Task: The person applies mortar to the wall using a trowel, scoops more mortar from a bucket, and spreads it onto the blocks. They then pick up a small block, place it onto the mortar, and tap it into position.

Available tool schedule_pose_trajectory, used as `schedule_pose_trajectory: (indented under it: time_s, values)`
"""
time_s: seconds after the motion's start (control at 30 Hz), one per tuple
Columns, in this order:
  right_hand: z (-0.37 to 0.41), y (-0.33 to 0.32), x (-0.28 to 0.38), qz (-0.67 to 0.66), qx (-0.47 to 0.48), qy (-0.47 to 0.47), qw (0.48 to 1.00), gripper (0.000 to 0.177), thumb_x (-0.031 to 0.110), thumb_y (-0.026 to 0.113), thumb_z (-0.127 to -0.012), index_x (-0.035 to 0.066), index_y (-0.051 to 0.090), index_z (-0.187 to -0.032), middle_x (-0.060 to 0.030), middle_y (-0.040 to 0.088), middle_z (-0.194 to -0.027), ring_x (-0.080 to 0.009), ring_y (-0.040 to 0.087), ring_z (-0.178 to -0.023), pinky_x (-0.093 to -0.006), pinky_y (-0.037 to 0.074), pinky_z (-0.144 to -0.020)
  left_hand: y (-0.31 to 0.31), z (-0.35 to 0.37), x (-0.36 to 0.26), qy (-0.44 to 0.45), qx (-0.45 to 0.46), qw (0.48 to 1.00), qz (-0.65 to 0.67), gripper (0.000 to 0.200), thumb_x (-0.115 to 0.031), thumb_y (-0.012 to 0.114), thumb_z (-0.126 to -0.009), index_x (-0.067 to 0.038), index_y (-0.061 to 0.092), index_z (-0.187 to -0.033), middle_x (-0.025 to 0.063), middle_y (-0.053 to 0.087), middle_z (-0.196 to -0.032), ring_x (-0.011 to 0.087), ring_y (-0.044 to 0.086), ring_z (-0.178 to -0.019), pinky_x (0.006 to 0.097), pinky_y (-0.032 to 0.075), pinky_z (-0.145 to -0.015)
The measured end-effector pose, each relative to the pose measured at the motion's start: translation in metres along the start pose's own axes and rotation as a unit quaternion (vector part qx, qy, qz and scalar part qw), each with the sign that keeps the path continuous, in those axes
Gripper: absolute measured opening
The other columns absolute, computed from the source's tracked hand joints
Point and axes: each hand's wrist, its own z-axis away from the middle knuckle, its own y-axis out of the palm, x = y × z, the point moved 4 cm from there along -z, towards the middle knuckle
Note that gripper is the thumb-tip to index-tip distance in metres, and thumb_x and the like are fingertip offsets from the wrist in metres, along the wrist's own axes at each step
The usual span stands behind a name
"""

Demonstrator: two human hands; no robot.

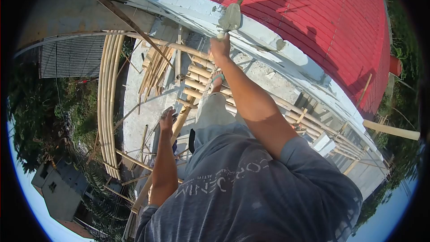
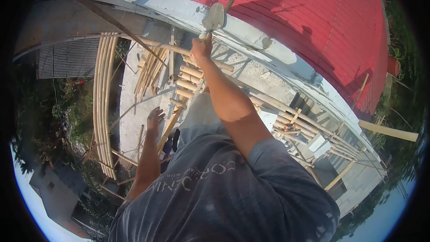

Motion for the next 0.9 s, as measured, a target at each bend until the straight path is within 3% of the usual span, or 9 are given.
schedule_pose_trajectory:
  time_s: [0.13,0.27,0.47,0.57,0.63,0.67,0.8,0.87,0.9]
  values:
    - [0.024,-0.022,0.033,-0.198,-0.190,0.099,0.957,0.043,0.011,0.058,-0.088,0.007,0.039,-0.126,-0.0167,0.063,-0.081,-0.0239,0.058,-0.045,-0.0372,0.048,-0.037,0.006,-0.005,0.008,-0.013,0.003,1.000,0.014,0.051,-0.028,0.053,-0.098,-0.005,0.049,-0.143,0.0141,0.062,-0.132,0.0269,0.063,-0.114,0.0398,0.047,-0.100]
    - [-0.019,0.032,-0.018,-0.011,0.024,-0.043,0.999,0.046,0.011,0.058,-0.086,0.006,0.038,-0.127,-0.0183,0.063,-0.082,-0.0265,0.061,-0.050,-0.0401,0.050,-0.039,0.007,-0.004,0.011,-0.019,0.012,1.000,0.007,0.049,-0.027,0.055,-0.098,-0.005,0.051,-0.141,0.0134,0.062,-0.130,0.0259,0.063,-0.112,0.0394,0.047,-0.100]
    - [0.015,0.004,0.044,-0.277,-0.200,0.193,0.920,0.042,0.012,0.058,-0.084,0.006,0.044,-0.124,-0.0205,0.063,-0.085,-0.0284,0.062,-0.054,-0.0412,0.050,-0.044,-0.004,0.001,0.003,-0.014,0.002,1.000,0.006,0.050,-0.029,0.055,-0.098,-0.006,0.051,-0.142,0.0126,0.063,-0.130,0.0250,0.063,-0.110,0.0388,0.048,-0.097]
    - [-0.003,0.031,0.012,-0.054,0.168,0.043,0.983,0.044,0.010,0.061,-0.085,0.008,0.042,-0.125,-0.0137,0.058,-0.080,-0.0242,0.057,-0.054,-0.0387,0.048,-0.043,0.001,0.003,-0.005,-0.020,-0.002,1.000,0.015,0.049,-0.029,0.054,-0.099,-0.006,0.051,-0.142,0.0126,0.063,-0.130,0.0247,0.064,-0.111,0.0381,0.048,-0.097]
    - [-0.014,0.032,0.001,-0.035,-0.088,-0.061,0.994,0.047,0.011,0.060,-0.086,0.009,0.039,-0.128,-0.0145,0.060,-0.082,-0.0241,0.057,-0.051,-0.0381,0.048,-0.042,0.004,0.004,-0.008,-0.020,-0.010,1.000,0.022,0.049,-0.029,0.054,-0.099,-0.006,0.051,-0.142,0.0125,0.063,-0.129,0.0247,0.064,-0.111,0.0375,0.048,-0.096]
    - [0.028,0.002,0.065,-0.202,-0.095,0.109,0.969,0.045,0.011,0.060,-0.086,0.008,0.040,-0.126,-0.0153,0.062,-0.085,-0.0243,0.059,-0.050,-0.0376,0.049,-0.043,0.004,0.002,-0.007,-0.016,-0.014,0.999,0.030,0.049,-0.029,0.054,-0.099,-0.006,0.051,-0.141,0.0126,0.063,-0.129,0.0248,0.064,-0.111,0.0373,0.048,-0.096]
    - [-0.007,-0.010,0.041,-0.166,-0.255,-0.017,0.952,0.042,0.011,0.061,-0.085,0.008,0.041,-0.122,-0.0161,0.063,-0.080,-0.0259,0.060,-0.048,-0.0394,0.050,-0.040,-0.007,-0.006,-0.004,0.012,-0.002,1.000,0.001,0.049,-0.029,0.053,-0.099,-0.005,0.051,-0.142,0.0128,0.063,-0.129,0.0253,0.064,-0.112,0.0382,0.049,-0.096]
    - [-0.015,0.008,0.036,0.080,0.212,0.033,0.974,0.047,0.011,0.057,-0.085,0.001,0.037,-0.125,-0.0283,0.066,-0.092,-0.0439,0.068,-0.074,-0.0508,0.056,-0.070,-0.002,-0.007,-0.002,0.005,-0.003,1.000,0.007,0.049,-0.030,0.053,-0.099,-0.006,0.050,-0.142,0.0129,0.063,-0.130,0.0255,0.063,-0.112,0.0390,0.049,-0.097]
    - [-0.015,0.008,0.037,0.082,0.212,0.032,0.973,0.047,0.011,0.057,-0.085,0.001,0.037,-0.125,-0.0283,0.066,-0.092,-0.0439,0.068,-0.074,-0.0508,0.056,-0.070,0.001,-0.004,-0.003,0.005,-0.002,1.000,0.009,0.049,-0.030,0.053,-0.099,-0.006,0.050,-0.142,0.0129,0.063,-0.130,0.0255,0.063,-0.112,0.0390,0.049,-0.097]
